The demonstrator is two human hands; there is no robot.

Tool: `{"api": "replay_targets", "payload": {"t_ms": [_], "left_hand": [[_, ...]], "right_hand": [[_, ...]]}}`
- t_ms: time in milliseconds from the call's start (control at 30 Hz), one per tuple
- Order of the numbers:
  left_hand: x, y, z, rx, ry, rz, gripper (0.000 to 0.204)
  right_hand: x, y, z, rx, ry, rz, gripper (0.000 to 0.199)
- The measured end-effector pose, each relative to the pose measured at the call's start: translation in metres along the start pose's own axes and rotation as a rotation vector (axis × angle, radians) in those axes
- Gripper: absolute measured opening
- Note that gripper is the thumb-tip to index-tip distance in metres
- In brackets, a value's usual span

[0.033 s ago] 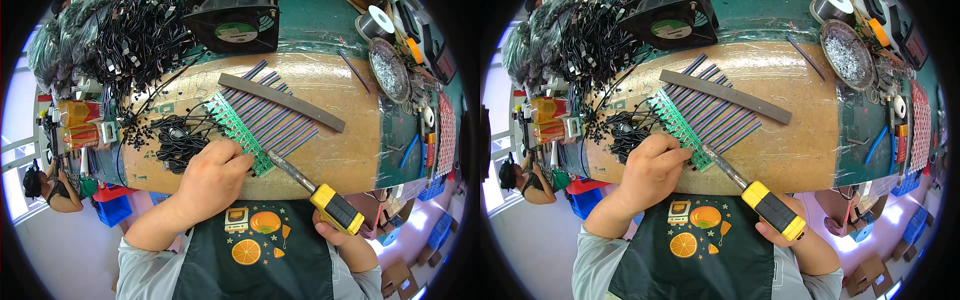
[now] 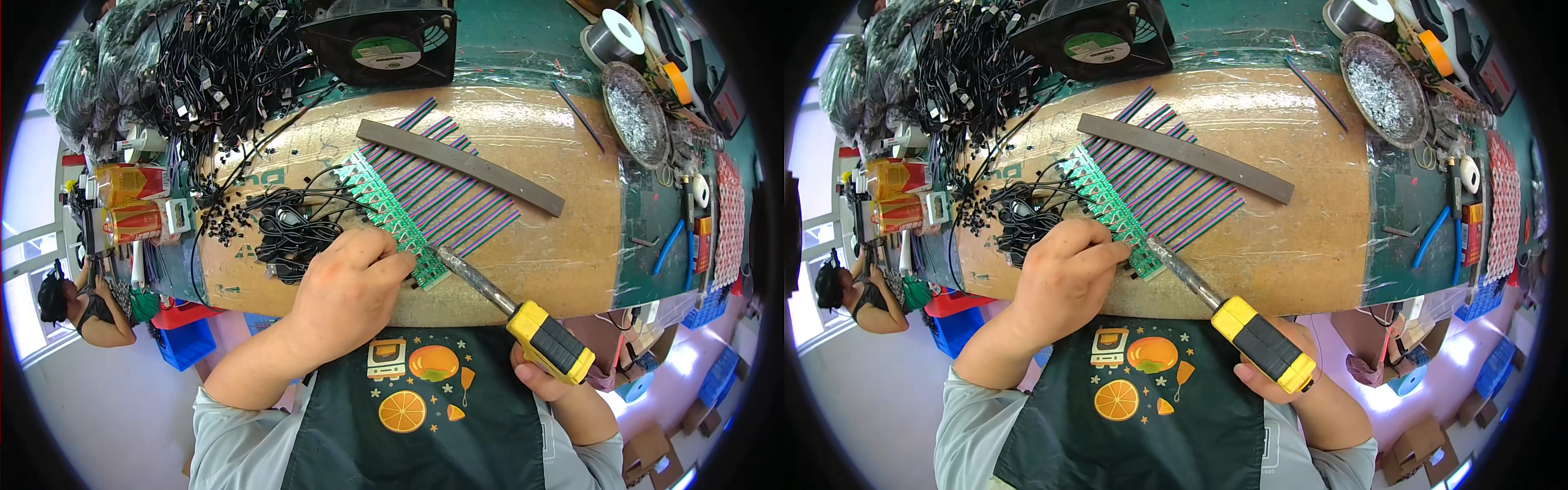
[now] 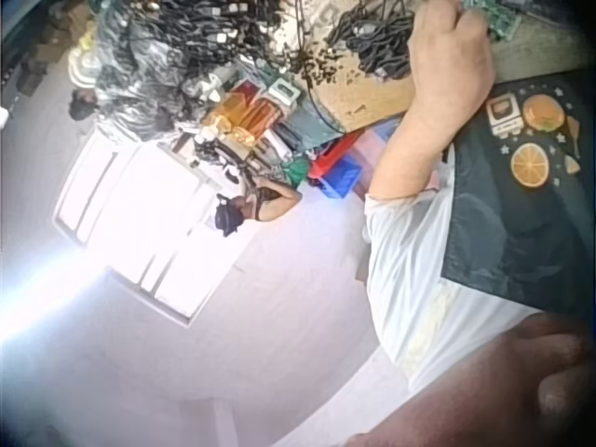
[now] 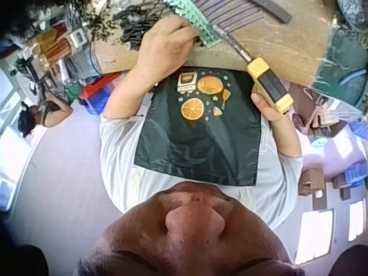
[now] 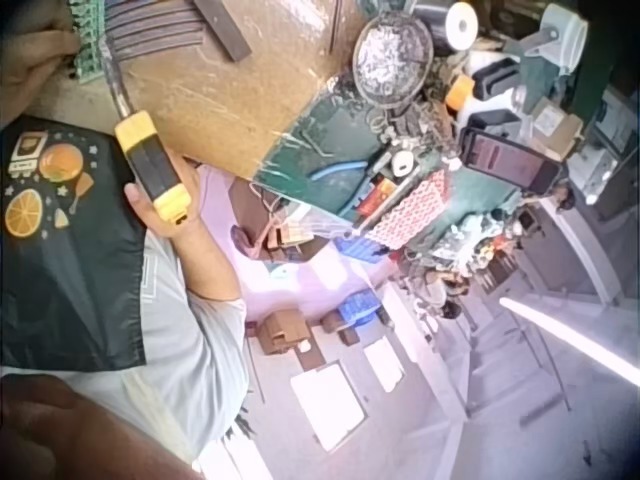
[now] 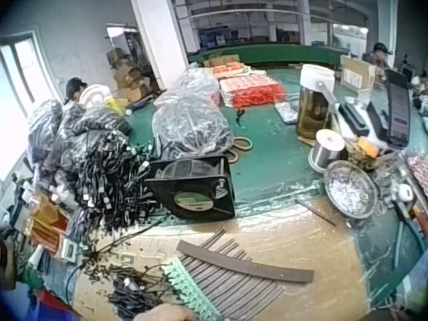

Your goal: The person solders wire connections on a circuit board using a soldering iron, retrieves and handles a stack of wired circuit boards, and solders small electronic components onto another board held beneath a metal bar.

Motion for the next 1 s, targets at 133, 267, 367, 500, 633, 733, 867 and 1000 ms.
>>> {"api": "replay_targets", "payload": {"t_ms": [133,267,367,500,633,733,867,1000], "left_hand": [[0.002,0.0,0.0,0.015,0.015,-0.011,0.025],[0.004,-0.001,0.0,0.014,0.026,-0.029,0.025],[0.005,-0.001,0.0,0.019,0.026,-0.04,0.023],[0.003,-0.003,0.002,0.028,0.016,-0.062,0.022],[0.003,-0.004,0.002,0.014,0.029,-0.042,0.024],[0.004,-0.003,0.002,0.019,0.046,-0.034,0.023],[0.004,-0.003,0.001,0.023,0.041,-0.03,0.023],[0.004,-0.003,0.002,0.021,0.037,-0.024,0.023]], "right_hand": [[-0.001,0.0,0.0,-0.004,0.011,0.008,0.017],[-0.002,0.001,0.0,-0.036,-0.012,-0.017,0.017],[-0.012,0.004,-0.001,-0.007,-0.03,-0.037,0.016],[-0.014,0.005,-0.002,0.0,-0.041,-0.049,0.016],[-0.009,0.002,-0.001,-0.006,-0.013,-0.047,0.016],[-0.01,0.003,-0.001,-0.013,0.006,-0.037,0.018],[-0.001,0.0,-0.001,-0.039,0.04,0.004,0.027],[-0.006,0.004,-0.001,-0.031,0.056,-0.001,0.034]]}}
Point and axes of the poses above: each hand's wrist, its own y-axis away from the middle knuckle, its own z-axis out of the back of the hand, x = y × z, the point moved 4 cm from there along -y, towards the middle knuckle, and after that the axes turned 6 degrees about -z, right-handed, at the moved point
